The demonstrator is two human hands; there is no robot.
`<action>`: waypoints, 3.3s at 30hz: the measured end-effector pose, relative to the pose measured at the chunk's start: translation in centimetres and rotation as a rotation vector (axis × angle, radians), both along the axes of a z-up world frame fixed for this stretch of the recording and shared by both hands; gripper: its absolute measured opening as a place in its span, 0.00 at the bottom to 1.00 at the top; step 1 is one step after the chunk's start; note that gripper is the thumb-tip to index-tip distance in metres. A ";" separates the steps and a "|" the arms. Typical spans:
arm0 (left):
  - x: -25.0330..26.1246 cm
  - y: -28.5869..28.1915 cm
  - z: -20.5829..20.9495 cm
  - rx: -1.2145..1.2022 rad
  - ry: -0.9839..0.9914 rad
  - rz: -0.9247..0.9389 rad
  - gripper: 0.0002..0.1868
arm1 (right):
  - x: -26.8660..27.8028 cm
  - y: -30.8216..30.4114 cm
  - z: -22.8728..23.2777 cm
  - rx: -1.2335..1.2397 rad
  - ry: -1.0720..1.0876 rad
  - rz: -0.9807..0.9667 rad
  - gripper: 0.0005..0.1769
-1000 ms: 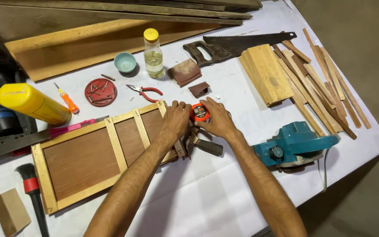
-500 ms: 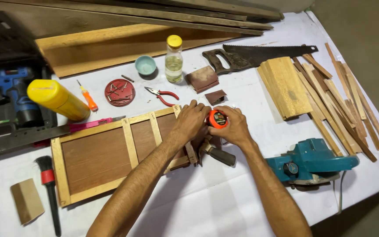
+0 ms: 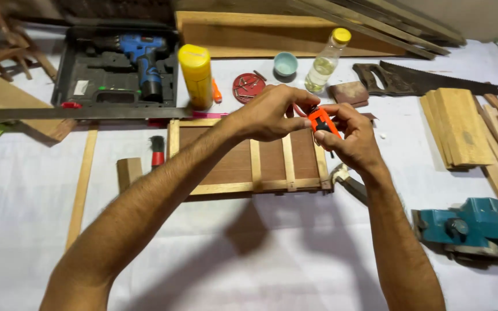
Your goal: Measuring and assembling a small wooden frame using a measuring tape, hammer, and sandpaper.
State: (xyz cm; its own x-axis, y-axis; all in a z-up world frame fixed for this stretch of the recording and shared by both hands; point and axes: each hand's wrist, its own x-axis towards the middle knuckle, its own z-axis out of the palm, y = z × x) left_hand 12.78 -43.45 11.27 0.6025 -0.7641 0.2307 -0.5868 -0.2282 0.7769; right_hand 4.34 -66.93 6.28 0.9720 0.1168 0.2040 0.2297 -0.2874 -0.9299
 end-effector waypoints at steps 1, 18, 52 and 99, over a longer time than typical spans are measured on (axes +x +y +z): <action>0.2 1.9 -0.1 -0.002 -0.006 0.027 0.27 | 0.4 1.6 0.2 -0.002 -0.006 0.027 0.28; -8.3 29.0 -1.9 -0.012 -0.129 0.499 0.18 | 0.9 29.3 -1.9 -0.024 -0.138 0.396 0.18; -15.9 46.6 -16.2 0.351 0.263 0.896 0.12 | -1.3 41.3 -10.6 -0.891 0.320 0.622 0.20; -1.9 46.5 -21.5 -0.122 0.329 0.922 0.09 | 9.4 43.3 -8.3 -0.922 0.388 0.547 0.29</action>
